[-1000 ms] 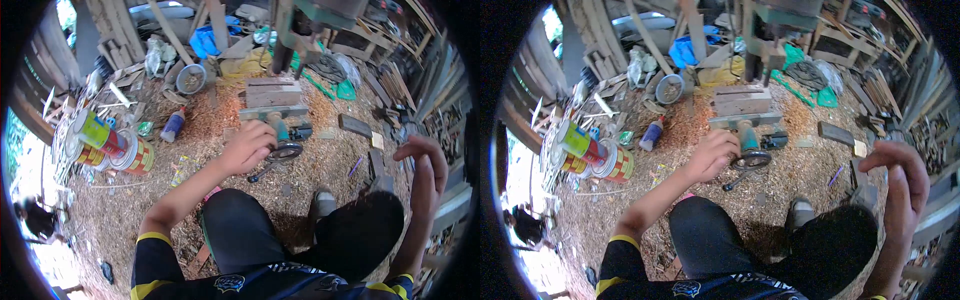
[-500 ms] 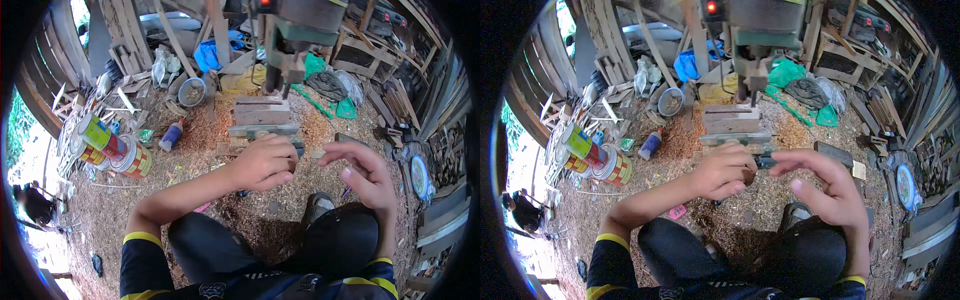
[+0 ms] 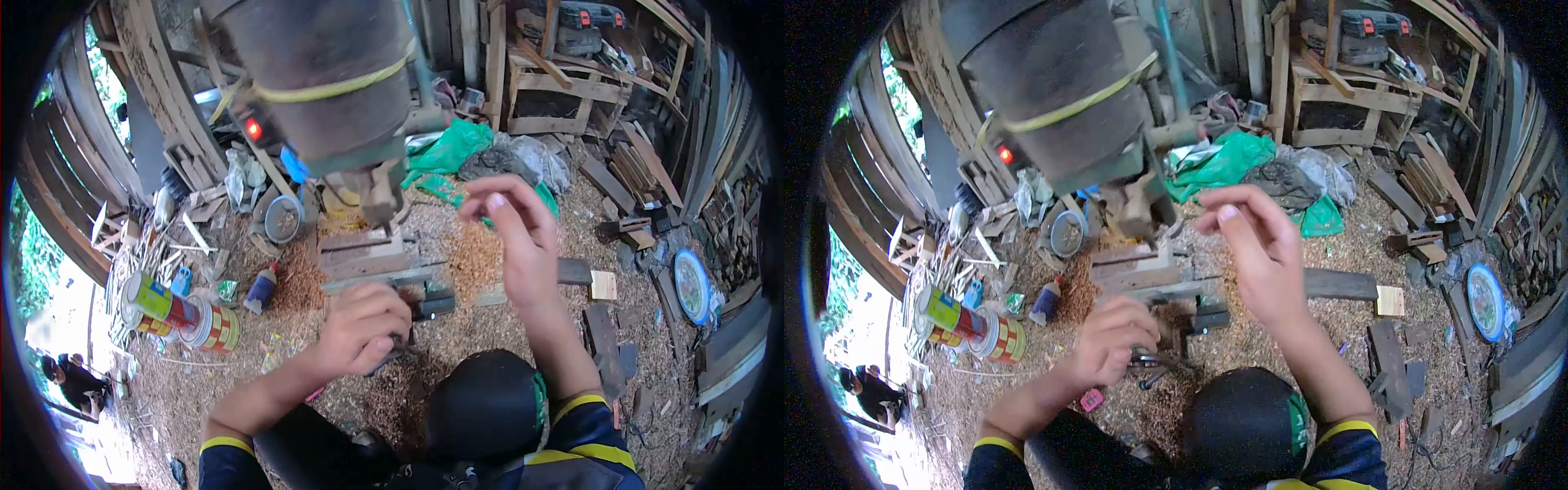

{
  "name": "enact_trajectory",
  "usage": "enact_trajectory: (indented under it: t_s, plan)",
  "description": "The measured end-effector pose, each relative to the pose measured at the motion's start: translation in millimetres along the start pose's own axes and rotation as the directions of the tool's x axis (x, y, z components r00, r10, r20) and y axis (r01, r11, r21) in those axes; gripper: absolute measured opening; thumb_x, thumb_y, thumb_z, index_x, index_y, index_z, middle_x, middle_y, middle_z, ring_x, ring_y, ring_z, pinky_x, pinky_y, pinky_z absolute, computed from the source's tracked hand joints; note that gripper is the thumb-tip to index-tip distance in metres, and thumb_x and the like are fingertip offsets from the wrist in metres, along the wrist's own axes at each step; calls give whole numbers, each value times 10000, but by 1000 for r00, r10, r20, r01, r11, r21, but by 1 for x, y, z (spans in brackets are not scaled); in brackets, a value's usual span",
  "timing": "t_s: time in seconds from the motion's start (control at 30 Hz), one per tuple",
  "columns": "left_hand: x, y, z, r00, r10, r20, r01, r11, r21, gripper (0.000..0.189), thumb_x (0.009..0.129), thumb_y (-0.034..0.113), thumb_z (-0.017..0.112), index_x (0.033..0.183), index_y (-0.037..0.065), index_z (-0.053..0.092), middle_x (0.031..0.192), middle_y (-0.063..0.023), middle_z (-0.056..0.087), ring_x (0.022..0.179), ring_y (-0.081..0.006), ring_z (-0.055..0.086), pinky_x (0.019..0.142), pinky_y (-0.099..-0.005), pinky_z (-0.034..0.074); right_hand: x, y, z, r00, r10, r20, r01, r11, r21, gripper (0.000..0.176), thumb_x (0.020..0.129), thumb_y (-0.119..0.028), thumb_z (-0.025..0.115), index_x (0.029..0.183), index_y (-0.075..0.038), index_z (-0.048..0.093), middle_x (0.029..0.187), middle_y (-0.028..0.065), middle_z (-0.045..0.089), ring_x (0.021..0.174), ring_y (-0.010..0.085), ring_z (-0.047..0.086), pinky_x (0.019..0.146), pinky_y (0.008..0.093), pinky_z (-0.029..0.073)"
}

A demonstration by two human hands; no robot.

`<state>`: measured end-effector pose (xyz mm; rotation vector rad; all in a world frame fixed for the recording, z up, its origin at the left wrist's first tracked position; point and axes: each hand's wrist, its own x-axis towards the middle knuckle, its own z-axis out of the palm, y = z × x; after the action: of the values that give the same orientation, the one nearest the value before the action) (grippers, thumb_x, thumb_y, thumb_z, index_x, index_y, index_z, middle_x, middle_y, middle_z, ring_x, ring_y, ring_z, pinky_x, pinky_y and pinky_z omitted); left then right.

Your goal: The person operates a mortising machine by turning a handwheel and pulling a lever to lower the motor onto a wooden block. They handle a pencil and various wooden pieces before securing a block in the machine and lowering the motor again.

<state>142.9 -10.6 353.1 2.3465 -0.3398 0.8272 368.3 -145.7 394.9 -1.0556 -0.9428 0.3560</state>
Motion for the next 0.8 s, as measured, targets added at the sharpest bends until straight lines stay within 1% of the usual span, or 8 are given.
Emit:
enact_trajectory:
  t_s: [0.07,0.27,0.33,0.4,0.6,0.63,0.73,0.8]
  plan:
    - [3,-4,10,997,-41,68,36,997,63,519,1161,410,434,907,63,724,980,-91,726,950,-343,701,875,-482,544,33,18,-2,1000,-18,-26,19,998,65,245,1113,-125,550,1214,16,723,1021,79,743,975,159,684,957,331,535]
    - [2,-17,45,992,-124,21,118,977,179,203,992,219,691,855,71,715,962,-75,722,918,-321,697,825,-459,522,147,63,7,980,-149,-131,144,989,-41,218,1113,-119,574,1220,19,704,1119,84,737,1032,167,690,943,333,542]
    - [-14,-23,55,961,-272,39,249,922,297,147,938,190,756,855,84,698,931,-57,689,905,-284,677,831,-441,490,189,73,12,923,-349,-160,320,930,-184,237,1076,-111,584,1219,41,697,1126,138,719,1040,235,696,941,358,539]
    - [-21,-21,63,950,-312,10,294,904,311,167,925,174,781,825,79,687,883,-54,678,853,-280,676,801,-439,497,226,79,18,906,-398,-146,355,901,-251,271,1067,-134,577,1229,50,692,1165,200,700,1056,314,701,940,396,545]
    - [-23,-16,79,892,-389,-229,451,745,492,268,863,89,812,689,78,609,725,-52,607,689,-290,620,647,-427,484,298,91,52,939,-321,-120,269,907,-324,311,1110,-235,578,1208,52,647,1070,265,685,985,414,683,887,485,538]
    - [-28,-16,82,900,-372,-229,435,725,534,298,844,98,815,667,88,575,708,-52,578,655,-286,602,620,-422,480,304,85,55,981,-181,-76,156,954,-254,308,1127,-253,561,1183,39,640,958,254,694,910,437,686,845,496,539]
    - [-33,-14,79,931,-324,-167,362,765,532,297,829,113,816,659,103,573,694,-50,560,640,-277,595,601,-422,475,300,76,63,976,-165,-143,116,947,-301,319,1142,-277,542,1181,25,638,877,240,694,833,458,680,805,502,539]
    - [-36,-15,80,935,-319,-154,350,769,535,311,819,126,818,643,117,562,676,-47,538,632,-266,590,581,-416,467,295,68,61,977,-151,-153,115,968,-222,327,1146,-299,540,1128,11,643,803,183,670,750,373,673,728,469,524]
